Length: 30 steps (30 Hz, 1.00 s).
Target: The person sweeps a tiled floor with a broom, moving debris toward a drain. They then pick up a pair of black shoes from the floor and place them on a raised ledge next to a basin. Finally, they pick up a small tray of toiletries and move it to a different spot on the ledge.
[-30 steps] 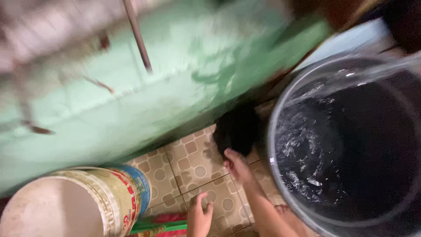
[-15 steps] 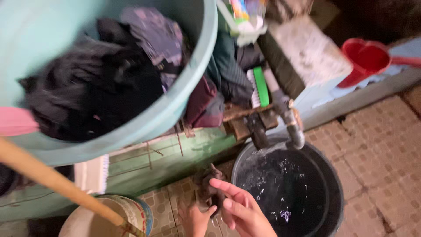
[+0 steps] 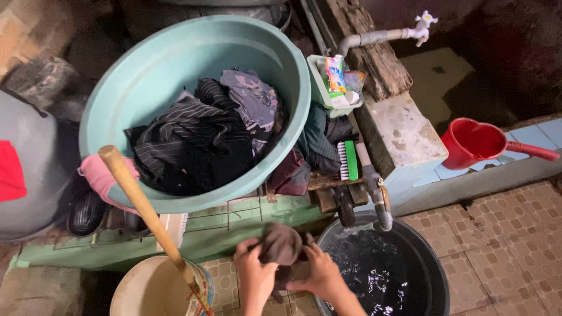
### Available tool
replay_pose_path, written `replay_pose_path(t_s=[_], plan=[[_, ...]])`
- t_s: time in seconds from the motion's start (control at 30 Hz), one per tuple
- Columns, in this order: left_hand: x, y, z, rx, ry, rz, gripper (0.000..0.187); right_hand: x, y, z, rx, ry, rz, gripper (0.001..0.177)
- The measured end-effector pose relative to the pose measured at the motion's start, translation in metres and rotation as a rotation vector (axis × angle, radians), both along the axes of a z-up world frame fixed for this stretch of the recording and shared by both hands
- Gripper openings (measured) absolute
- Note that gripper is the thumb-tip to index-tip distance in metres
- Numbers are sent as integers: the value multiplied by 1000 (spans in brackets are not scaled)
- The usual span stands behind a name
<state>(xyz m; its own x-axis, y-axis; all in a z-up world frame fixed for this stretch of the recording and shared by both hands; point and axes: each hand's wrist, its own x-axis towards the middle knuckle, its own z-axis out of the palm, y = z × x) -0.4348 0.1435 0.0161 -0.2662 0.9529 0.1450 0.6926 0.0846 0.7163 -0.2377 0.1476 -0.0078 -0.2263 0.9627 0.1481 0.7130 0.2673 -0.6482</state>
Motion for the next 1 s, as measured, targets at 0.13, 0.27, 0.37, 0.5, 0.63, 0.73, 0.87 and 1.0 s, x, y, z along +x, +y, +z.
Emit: replay_pose_path(t_s=[0.13, 0.27, 0.37, 0.5, 0.63, 0.73, 0.87, 1.0], plan=[[44, 10, 87, 79, -55, -66, 39, -24, 5, -17, -280, 395, -246, 63], [71, 37, 156, 257, -13, -99, 46, -14, 37, 2, -216, 881, -153, 26], [100, 71, 200, 348, 37, -174, 46, 6, 100, 20, -145, 862, -182, 25], [149, 109, 236, 360, 300, -167, 82, 32, 204, 39, -106, 585, -304, 25], [159, 126, 221, 242, 320, -174, 77, 40, 288, 45, -76, 287, -373, 26], [157, 140, 196, 48, 195, -153, 65, 35, 338, 57, -32, 127, -386, 27], [159, 167, 148, -44, 25, -79, 65, 38, 371, 88, 116, 106, -346, 29], [164, 199, 98, 22, 105, -80, 62, 32, 379, 101, 290, 143, -236, 31]])
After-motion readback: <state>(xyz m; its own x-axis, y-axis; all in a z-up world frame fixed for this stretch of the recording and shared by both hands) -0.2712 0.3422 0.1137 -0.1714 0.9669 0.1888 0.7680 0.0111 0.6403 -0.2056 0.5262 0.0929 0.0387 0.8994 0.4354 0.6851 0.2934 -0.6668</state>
